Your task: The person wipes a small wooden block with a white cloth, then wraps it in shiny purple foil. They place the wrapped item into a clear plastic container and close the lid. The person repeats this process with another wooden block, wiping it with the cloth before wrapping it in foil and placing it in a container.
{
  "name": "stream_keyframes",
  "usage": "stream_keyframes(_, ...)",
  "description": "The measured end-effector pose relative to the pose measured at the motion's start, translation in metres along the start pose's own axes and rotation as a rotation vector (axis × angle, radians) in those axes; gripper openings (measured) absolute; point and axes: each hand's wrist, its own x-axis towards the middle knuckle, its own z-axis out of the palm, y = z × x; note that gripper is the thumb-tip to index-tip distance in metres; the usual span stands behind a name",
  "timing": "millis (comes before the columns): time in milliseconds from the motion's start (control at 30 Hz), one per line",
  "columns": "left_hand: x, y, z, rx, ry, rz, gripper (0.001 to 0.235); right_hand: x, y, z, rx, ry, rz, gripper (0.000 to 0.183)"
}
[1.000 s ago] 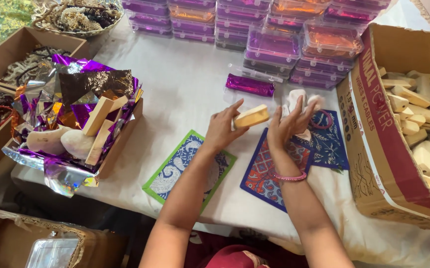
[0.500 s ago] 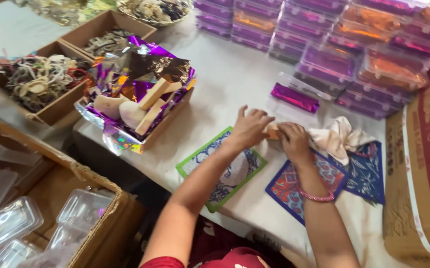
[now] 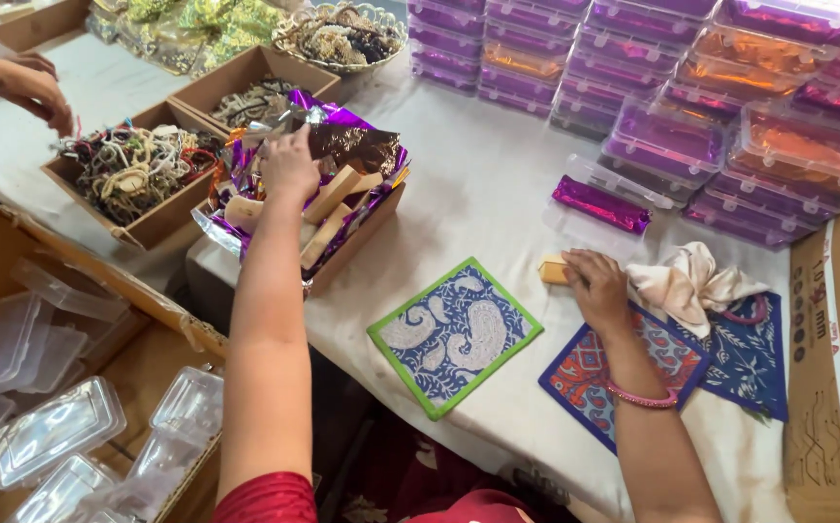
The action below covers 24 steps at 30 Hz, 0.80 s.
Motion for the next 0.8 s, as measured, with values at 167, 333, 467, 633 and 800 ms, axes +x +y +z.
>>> stream_keyframes(167,0.001,-0.012,0.011,-0.367,-0.068,-0.436,0.078,0.000,-0.001,0.002,-0.016,0.011,0.001,0.026)
stream_keyframes(333,0.002,-0.010,0.002,-0.227,-0.132,-0.422,0.033,0.000,-0.003,0.000,-0.008,0.021,0.011,0.026)
stream_keyframes(467,0.016,-0.028,0.022,-0.327,0.115,-0.257,0.061,0.001,-0.004,0.001,-0.002,0.010,0.030,0.026)
stream_keyframes(633,0.013,-0.005,0.002,-0.334,-0.133,-0.212,0.071,0.002,-0.005,0.001,0.004,0.016,0.036,0.027)
stream_keyframes(800,0.013,0.022,0.000,0.059,-0.169,-0.108,0.061,0.002,-0.008,-0.002,0.007,0.025,0.012,0.027)
